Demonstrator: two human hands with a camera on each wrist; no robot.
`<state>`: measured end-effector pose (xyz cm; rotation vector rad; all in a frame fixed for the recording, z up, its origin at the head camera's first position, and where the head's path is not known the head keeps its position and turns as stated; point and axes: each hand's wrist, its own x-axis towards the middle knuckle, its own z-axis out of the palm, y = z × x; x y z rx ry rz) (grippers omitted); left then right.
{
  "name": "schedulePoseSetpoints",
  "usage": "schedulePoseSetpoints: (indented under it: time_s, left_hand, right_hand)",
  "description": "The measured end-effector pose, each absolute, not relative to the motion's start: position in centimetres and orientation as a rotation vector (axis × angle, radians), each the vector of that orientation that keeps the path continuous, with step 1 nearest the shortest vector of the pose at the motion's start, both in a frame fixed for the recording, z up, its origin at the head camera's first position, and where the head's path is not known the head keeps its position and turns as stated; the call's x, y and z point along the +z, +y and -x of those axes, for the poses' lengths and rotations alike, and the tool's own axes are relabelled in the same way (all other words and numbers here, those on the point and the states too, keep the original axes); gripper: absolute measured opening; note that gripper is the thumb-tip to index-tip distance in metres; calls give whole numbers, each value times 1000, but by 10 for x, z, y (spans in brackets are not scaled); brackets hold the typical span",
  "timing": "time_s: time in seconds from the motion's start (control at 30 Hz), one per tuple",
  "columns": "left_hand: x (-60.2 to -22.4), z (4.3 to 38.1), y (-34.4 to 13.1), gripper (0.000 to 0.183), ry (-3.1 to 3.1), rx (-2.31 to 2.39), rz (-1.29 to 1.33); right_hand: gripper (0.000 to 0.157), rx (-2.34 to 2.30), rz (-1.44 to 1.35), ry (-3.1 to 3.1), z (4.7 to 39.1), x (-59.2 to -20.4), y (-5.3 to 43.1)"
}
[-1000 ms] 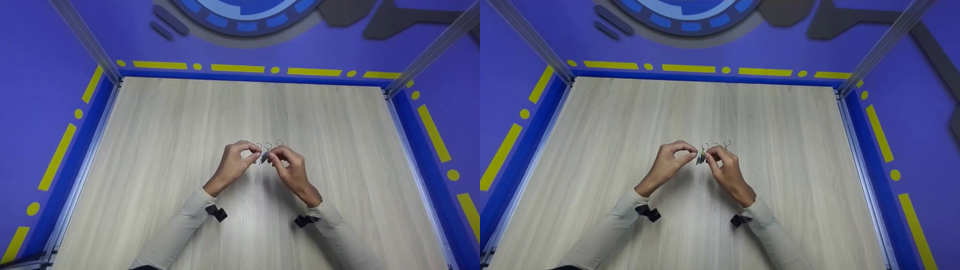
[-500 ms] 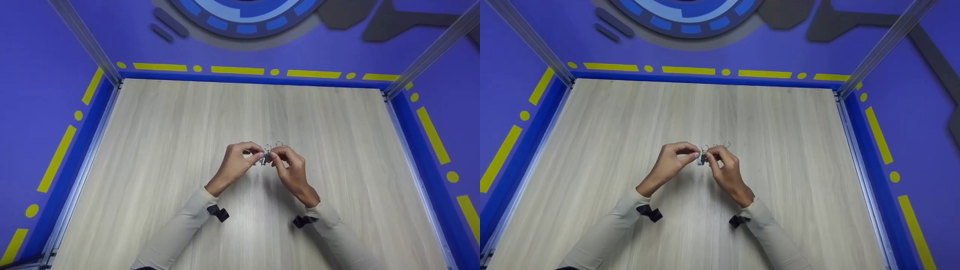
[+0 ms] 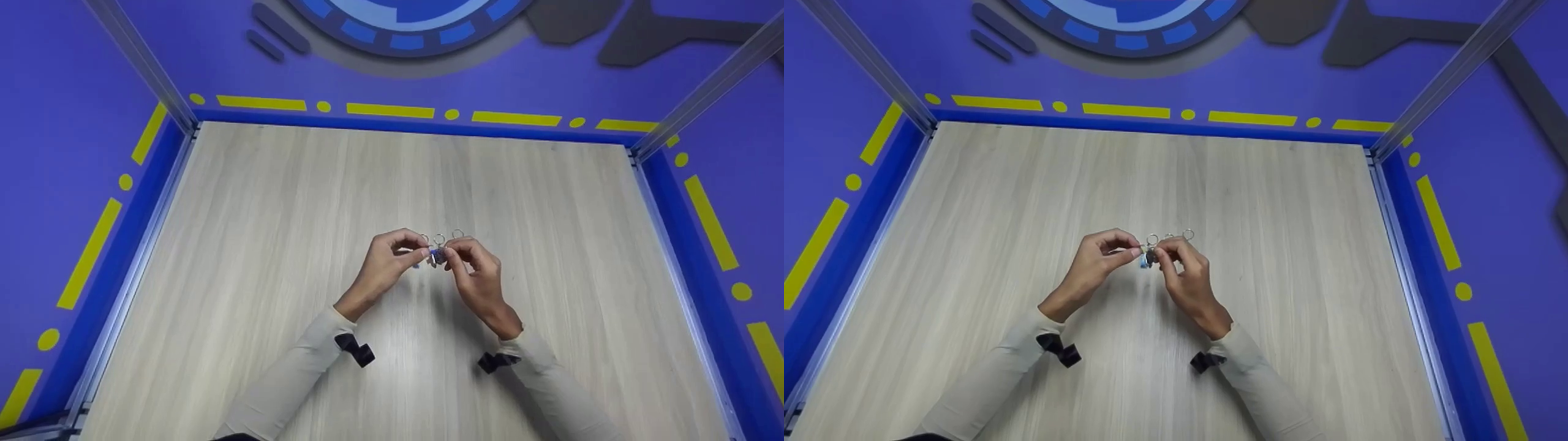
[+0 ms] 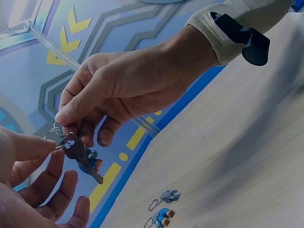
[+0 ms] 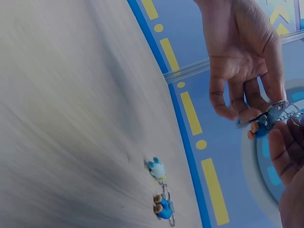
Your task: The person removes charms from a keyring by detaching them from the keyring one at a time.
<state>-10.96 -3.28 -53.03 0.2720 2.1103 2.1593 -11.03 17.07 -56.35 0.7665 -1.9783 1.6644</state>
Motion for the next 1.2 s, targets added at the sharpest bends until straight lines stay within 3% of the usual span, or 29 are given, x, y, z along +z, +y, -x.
schedulePoseSetpoints:
  time_s: [0.63,1.2]
  left_hand:
    - [-520,109,-31,5,2677,1828,-618]
    - [-532,103,-32,8,2316,1969,-488]
  right_hand:
    - [24,1532,-822,-2030,109,-566,169]
    - [20,1721,-711,-1853,98,-569,157]
